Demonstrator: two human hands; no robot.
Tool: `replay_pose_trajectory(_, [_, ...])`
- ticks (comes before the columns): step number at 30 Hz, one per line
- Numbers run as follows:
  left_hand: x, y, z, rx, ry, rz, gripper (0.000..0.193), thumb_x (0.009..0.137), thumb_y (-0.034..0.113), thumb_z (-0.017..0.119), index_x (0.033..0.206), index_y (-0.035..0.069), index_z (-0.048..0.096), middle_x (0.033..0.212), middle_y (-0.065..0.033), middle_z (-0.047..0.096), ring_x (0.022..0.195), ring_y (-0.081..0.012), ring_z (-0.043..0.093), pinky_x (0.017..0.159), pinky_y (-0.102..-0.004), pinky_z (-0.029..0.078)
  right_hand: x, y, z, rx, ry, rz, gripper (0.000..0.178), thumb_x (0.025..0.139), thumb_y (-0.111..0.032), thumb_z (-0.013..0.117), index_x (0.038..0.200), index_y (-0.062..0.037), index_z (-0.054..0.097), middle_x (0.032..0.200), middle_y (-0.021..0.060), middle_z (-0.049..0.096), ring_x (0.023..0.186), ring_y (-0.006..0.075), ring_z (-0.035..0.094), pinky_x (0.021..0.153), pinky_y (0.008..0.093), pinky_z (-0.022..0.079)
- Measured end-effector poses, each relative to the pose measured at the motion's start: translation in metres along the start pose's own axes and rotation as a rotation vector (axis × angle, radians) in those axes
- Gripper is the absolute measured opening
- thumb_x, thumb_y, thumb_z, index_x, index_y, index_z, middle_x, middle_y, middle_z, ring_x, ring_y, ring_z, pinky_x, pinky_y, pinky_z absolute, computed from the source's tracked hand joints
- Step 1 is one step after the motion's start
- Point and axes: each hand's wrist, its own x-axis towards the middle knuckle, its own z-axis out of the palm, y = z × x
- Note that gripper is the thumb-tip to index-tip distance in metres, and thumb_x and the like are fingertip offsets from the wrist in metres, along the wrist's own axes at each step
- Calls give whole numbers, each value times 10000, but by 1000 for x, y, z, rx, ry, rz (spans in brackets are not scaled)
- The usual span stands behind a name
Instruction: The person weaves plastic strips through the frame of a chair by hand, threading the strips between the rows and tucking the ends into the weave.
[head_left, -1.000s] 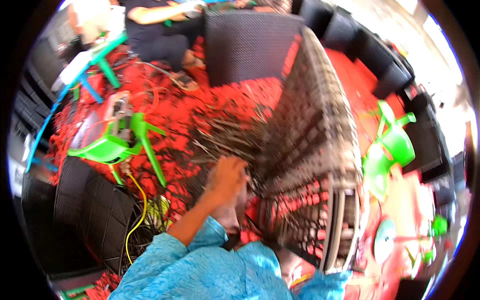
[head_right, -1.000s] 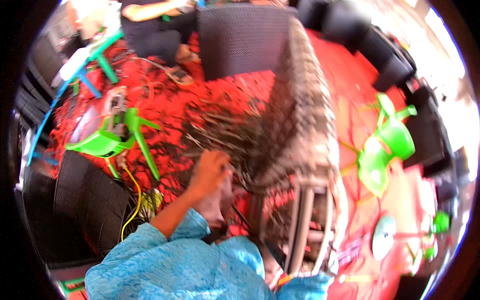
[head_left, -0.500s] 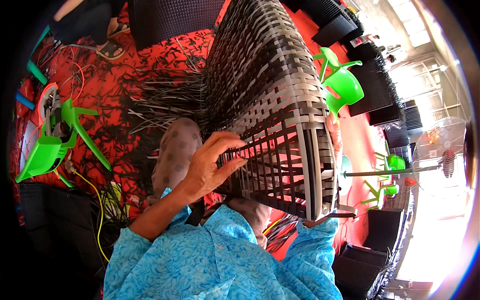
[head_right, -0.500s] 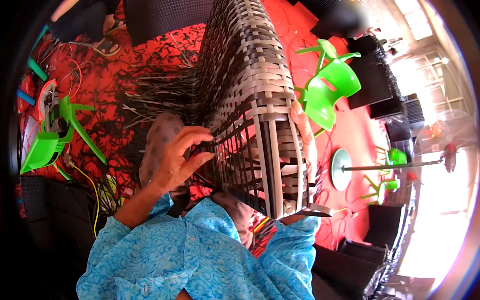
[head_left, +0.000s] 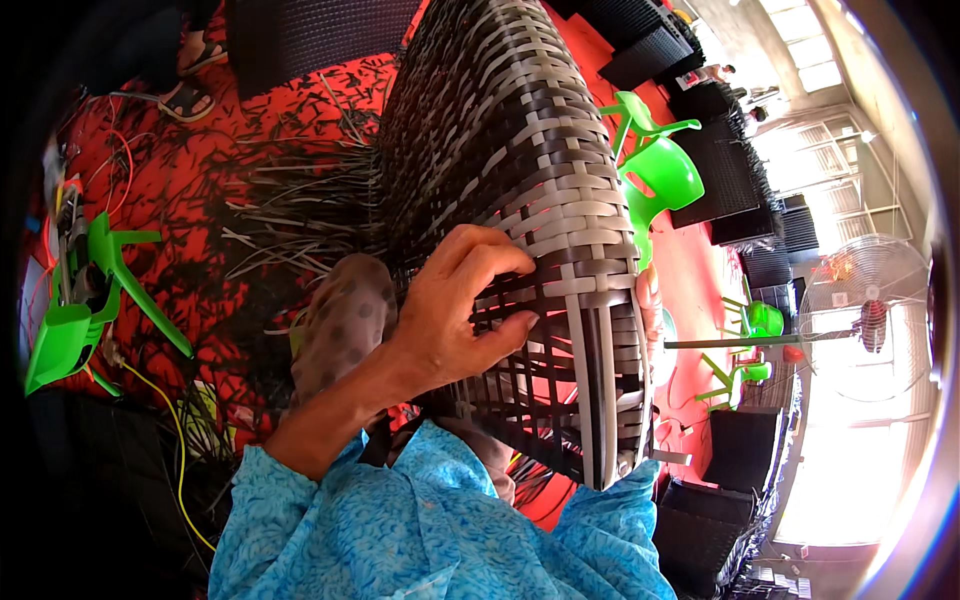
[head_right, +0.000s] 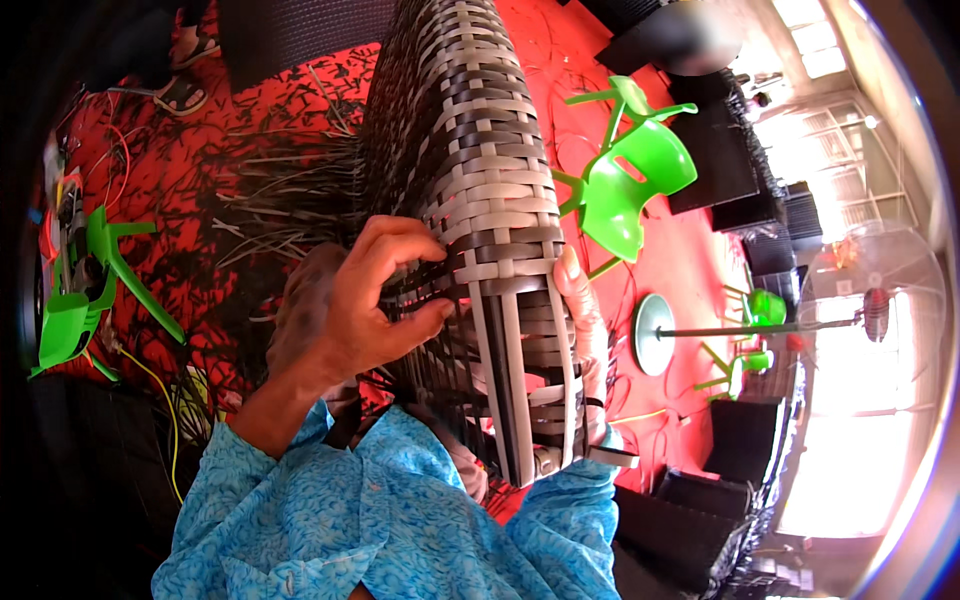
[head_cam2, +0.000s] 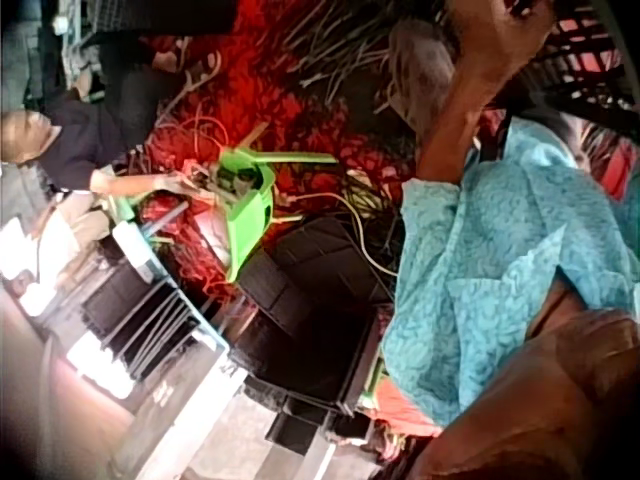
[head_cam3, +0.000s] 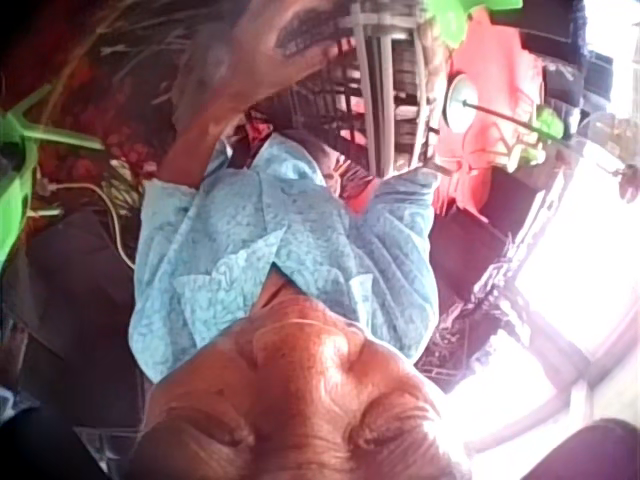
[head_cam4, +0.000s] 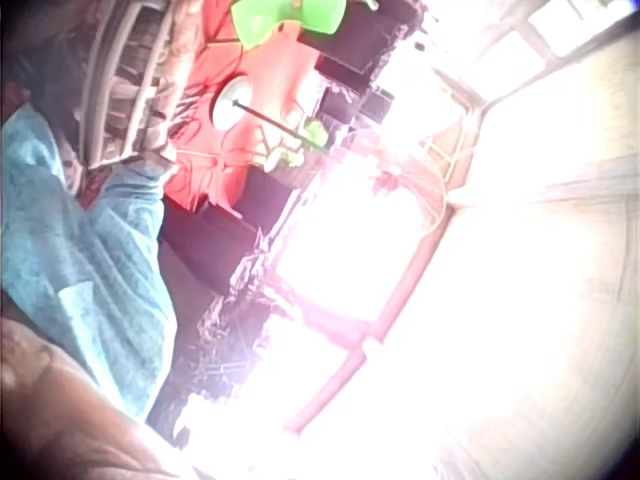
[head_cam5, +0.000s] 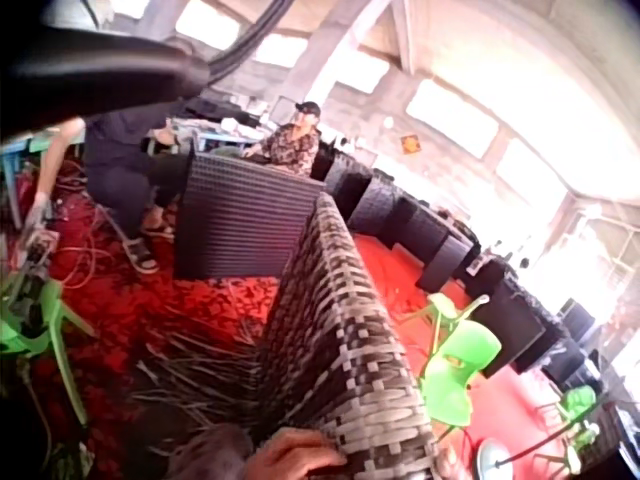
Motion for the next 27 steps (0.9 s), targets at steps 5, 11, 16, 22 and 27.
replay_pose_trajectory(5, [2, -3, -18, 68, -76, -17, 397, 607, 56, 712, 974, 46, 560, 988, -110, 520, 923, -250, 532, 778, -321, 448, 5, 13, 4, -16, 9, 9, 442, 835, -320, 606, 1135, -8, 518, 941, 112, 636, 784, 208, 641, 677, 330, 544])
replay_pose_trajectory(11, [17, 29, -35, -80, -18, 54, 396, 634, 71, 723, 1011, 44, 607, 1118, -121, 493, 991, -218, 497, 828, -316, 414, -11, 17, 15, -77, -20, 23, 436, 832, -320, 610, 1121, -4, 526, 914, 114, 640, 777, 200, 641, 672, 324, 544])
replay_pose_trajectory(16, [35, 46, -34, 279, -171, 174, 373, 648, 177, 748, 990, 71, 645, 1099, -81, 537, 930, -233, 479, 798, -317, 417, -11, 19, 21, -198, -219, 126, 476, 848, -379, 578, 1100, 21, 515, 886, 97, 630, 703, 166, 633, 597, 277, 539])
replay_pose_trajectory(22, [34, 51, -40, 435, -194, 204, 256, 659, 129, 717, 905, 76, 668, 1078, -84, 551, 931, -234, 475, 789, -323, 424, -4, 21, 12, -103, -389, 142, 515, 871, -434, 507, 1158, -6, 485, 1056, 73, 577, 979, 151, 553, 834, 313, 461])
replay_pose_trajectory(27, [33, 58, -47, 410, -193, 165, 220, 670, 95, 685, 886, 54, 676, 1076, -99, 551, 942, -225, 462, 794, -312, 414, 23, 23, -8, 53, -678, 256, 519, 906, -472, 399, 1139, -18, 495, 1084, 100, 574, 974, 196, 560, 847, 323, 453])
